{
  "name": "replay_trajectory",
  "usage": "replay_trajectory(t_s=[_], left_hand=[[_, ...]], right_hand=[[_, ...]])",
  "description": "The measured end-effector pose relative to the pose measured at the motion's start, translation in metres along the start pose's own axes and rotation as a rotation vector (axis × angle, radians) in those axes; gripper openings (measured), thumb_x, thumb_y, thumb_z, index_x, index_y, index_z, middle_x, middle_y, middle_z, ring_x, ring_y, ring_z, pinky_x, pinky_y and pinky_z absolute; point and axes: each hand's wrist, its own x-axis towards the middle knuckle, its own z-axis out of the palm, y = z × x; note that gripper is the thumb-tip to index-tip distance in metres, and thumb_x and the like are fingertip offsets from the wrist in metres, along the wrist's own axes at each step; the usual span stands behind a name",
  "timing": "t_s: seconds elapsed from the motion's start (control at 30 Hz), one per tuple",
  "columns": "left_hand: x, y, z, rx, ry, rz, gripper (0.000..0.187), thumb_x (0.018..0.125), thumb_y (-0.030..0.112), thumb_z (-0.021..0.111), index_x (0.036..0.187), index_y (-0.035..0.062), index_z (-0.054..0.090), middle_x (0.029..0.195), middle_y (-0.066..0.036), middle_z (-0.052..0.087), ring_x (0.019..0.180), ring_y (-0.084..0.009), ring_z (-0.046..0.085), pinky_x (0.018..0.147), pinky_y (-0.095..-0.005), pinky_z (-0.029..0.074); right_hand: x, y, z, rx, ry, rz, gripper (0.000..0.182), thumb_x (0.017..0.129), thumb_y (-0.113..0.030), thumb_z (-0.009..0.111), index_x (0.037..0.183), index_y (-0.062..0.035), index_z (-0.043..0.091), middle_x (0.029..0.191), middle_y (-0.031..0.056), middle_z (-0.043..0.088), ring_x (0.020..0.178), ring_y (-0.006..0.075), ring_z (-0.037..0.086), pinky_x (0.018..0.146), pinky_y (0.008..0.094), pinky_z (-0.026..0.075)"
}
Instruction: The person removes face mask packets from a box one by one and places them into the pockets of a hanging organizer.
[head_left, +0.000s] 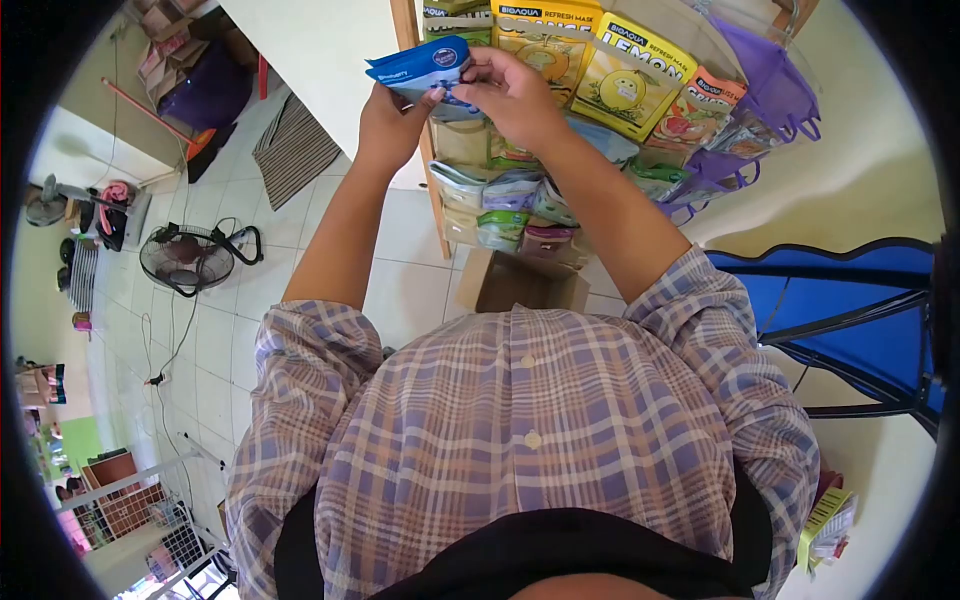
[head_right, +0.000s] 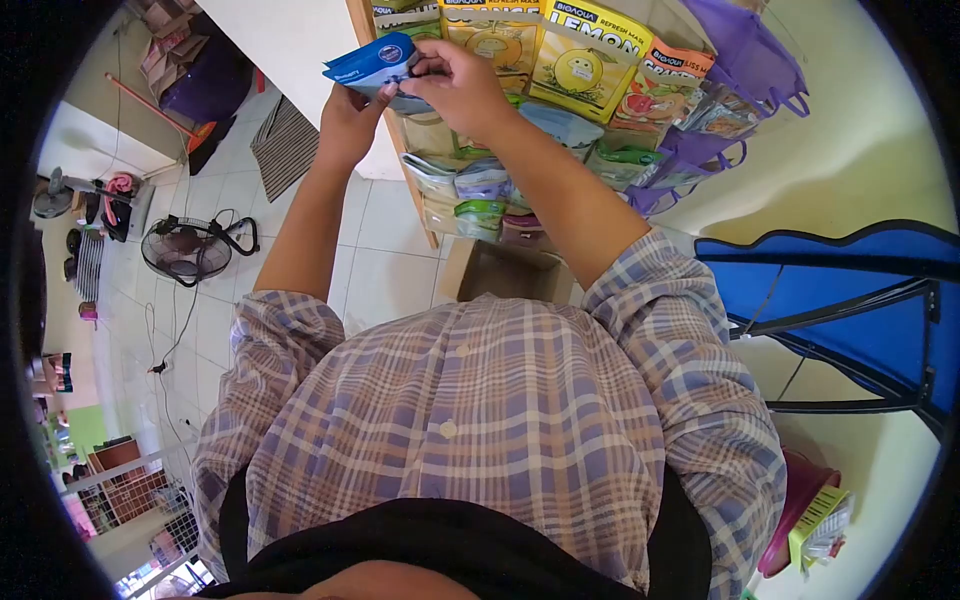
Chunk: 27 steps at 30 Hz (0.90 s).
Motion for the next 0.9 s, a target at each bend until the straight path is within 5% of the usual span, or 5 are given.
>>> replay_trajectory(t_s=[0.1,0.2,0.43,0.63,0.9], left_hand=[[-0.005,0.013,-0.002,0.037,-0.002,-0.019,0.049,0.083,0.025,0.074,0.115,-0.0048,0.051,0.105,-0.016,0.065,0.094,-0.0218,0.063,0.082,-0.0320,0.050],[-0.007,0.012,-0.001,0.000,0.001,-0.023,0.047,0.084,0.021,0.073,0.116,-0.0052,0.050,0.105,-0.016,0.064,0.094,-0.0200,0.063,0.081,-0.0317,0.050],[-0.003,0.013,-0.005,-0.007,-0.052,0.009,0.047,0.086,0.021,0.071,0.118,-0.0055,0.049,0.111,-0.018,0.063,0.101,-0.0221,0.064,0.084,-0.0312,0.051],[-0.005,0.011,-0.004,-0.041,-0.037,-0.057,0.041,0.089,0.020,0.066,0.118,-0.0046,0.051,0.111,-0.018,0.062,0.096,-0.0207,0.063,0.082,-0.0301,0.051],[-0.010,0.006,-0.001,-0.203,-0.004,-0.200,0.031,0.091,0.016,0.063,0.114,-0.0035,0.055,0.106,-0.014,0.063,0.095,-0.0177,0.061,0.085,-0.0288,0.050]], right_hand=[[-0.008,0.000,-0.006,-0.135,0.005,0.013,0.041,0.088,-0.016,0.067,0.123,0.0017,0.055,0.093,0.0090,0.065,0.084,0.0173,0.063,0.078,0.0267,0.049],[-0.025,-0.012,0.001,-0.915,0.111,-0.184,0.044,0.081,-0.018,0.071,0.117,0.0038,0.059,0.103,0.0220,0.065,0.094,0.0365,0.063,0.081,0.0388,0.050],[-0.034,-0.003,0.016,-0.952,0.090,0.007,0.038,0.081,-0.014,0.071,0.113,0.0047,0.062,0.104,0.0220,0.065,0.091,0.0337,0.065,0.080,0.0363,0.051],[-0.032,0.024,0.016,-0.338,0.260,0.120,0.044,0.074,-0.004,0.073,0.115,0.0036,0.061,0.101,0.0197,0.066,0.093,0.0303,0.065,0.081,0.0338,0.050],[-0.042,-0.015,0.017,-1.273,0.089,-0.123,0.030,0.087,-0.014,0.058,0.115,-0.0065,0.063,0.085,0.0160,0.064,0.079,0.0316,0.063,0.076,0.0424,0.051]])
